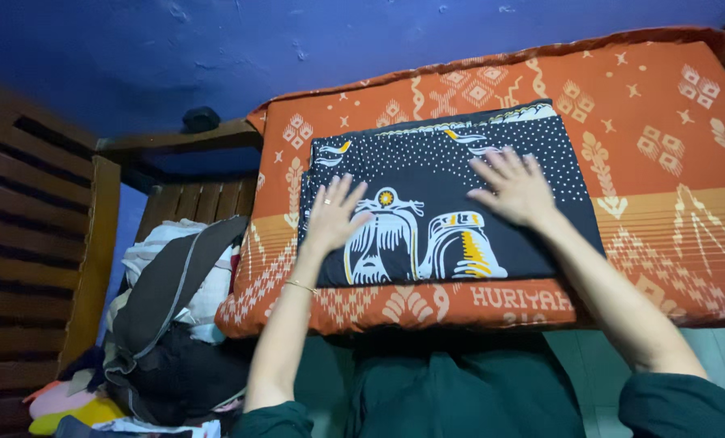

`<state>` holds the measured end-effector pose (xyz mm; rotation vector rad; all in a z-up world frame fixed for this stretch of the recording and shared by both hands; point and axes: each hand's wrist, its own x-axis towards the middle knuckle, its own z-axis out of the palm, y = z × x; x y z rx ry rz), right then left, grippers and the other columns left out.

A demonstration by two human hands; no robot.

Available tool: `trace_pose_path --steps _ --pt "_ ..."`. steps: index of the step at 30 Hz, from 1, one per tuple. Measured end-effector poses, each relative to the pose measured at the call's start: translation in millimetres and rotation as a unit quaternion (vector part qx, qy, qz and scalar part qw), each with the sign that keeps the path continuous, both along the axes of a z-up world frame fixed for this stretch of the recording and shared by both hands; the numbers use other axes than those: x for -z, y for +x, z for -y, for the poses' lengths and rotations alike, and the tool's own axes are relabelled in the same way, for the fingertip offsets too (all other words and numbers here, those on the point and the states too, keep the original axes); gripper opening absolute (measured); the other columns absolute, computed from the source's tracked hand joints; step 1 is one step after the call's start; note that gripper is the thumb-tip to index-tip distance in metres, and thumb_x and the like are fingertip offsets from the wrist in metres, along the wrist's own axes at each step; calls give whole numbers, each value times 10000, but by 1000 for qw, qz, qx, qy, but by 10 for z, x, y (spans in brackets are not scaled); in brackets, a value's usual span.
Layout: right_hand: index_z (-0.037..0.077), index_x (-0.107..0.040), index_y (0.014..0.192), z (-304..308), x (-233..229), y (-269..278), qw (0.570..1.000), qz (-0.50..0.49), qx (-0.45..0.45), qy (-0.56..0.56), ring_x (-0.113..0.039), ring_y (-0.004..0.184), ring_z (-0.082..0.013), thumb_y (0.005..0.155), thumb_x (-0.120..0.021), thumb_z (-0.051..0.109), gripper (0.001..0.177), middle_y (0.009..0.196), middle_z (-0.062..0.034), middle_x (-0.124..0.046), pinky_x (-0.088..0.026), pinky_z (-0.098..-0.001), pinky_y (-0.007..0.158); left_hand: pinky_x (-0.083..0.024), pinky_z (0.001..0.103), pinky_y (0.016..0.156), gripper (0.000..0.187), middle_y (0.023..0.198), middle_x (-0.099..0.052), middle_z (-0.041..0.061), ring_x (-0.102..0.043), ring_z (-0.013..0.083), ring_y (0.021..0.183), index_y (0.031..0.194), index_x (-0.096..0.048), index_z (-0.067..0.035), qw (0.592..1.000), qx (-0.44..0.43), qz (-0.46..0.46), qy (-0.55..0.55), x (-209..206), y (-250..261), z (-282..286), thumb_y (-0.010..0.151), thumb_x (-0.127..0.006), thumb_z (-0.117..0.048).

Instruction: The person folds a large patterned fabric on a bed, smoothing it out and folding it into a compact rectangle. They then pick up a dark-colored pair of pants from a pile of clothes, lay them flat on the bed, and fold them neatly.

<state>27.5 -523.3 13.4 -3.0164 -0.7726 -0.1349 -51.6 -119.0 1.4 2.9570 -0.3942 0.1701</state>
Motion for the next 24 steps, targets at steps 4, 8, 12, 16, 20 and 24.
trace_pose_path --steps 4,8,12,16,20,24 --pt "365 -302 1597 674 156 93 998 42 37 -16 -218 1545 -274 980 -318 683 695 1681 -23 -265 -169 -587 1207 -180 513 1230 557 1664 -320 80 -280 286 1541 1556 -437 -291 1000 0 6 -11 23 -62 -574 1035 -476 -482" --pt "367 -386 1570 1325 186 107 999 2 5 43 -257 1564 -291 969 -460 326 608 1682 14 -307 -297 -536 1208 -341 472 1208 576 1624 -442 63 -450 294 1464 1541 -478 -294 999 20 34 -21 -175 -306 -992 981 -545 -179" --pt "381 -491 1489 1702 131 -83 993 -64 -18 96 -292 1587 -278 768 -550 -44 839 1680 67 -349 -355 -438 1248 -415 427 1157 759 1623 -458 103 -530 307 1362 1552 -487 -306 998 37 43 21 -524 -555 -1012 873 -566 25" --pt "298 -509 1441 1773 -43 -307 981 -87 -83 150 -230 1521 -397 751 -638 -5 765 1648 -36 -336 -265 -488 1206 -381 465 1081 753 1535 -425 201 -507 371 1276 1466 -479 -233 993 107 48 -12 -832 -627 -916 751 -666 -89" --pt "238 -458 1493 1533 -141 -429 968 -45 -99 225 -250 1517 -413 722 -604 12 817 1636 -99 -329 -250 -517 1223 -376 451 1156 773 1561 -432 187 -501 328 1359 1475 -506 -264 979 160 121 28 -807 -482 -859 742 -601 -37" --pt "230 -517 1479 1370 -107 -342 958 1 -131 254 -285 1546 -386 849 -495 46 656 1631 -80 -394 -246 -507 1254 -357 442 1233 657 1580 -488 117 -501 278 1439 1486 -565 -296 965 195 171 25 -524 -258 -693 900 -534 -1"
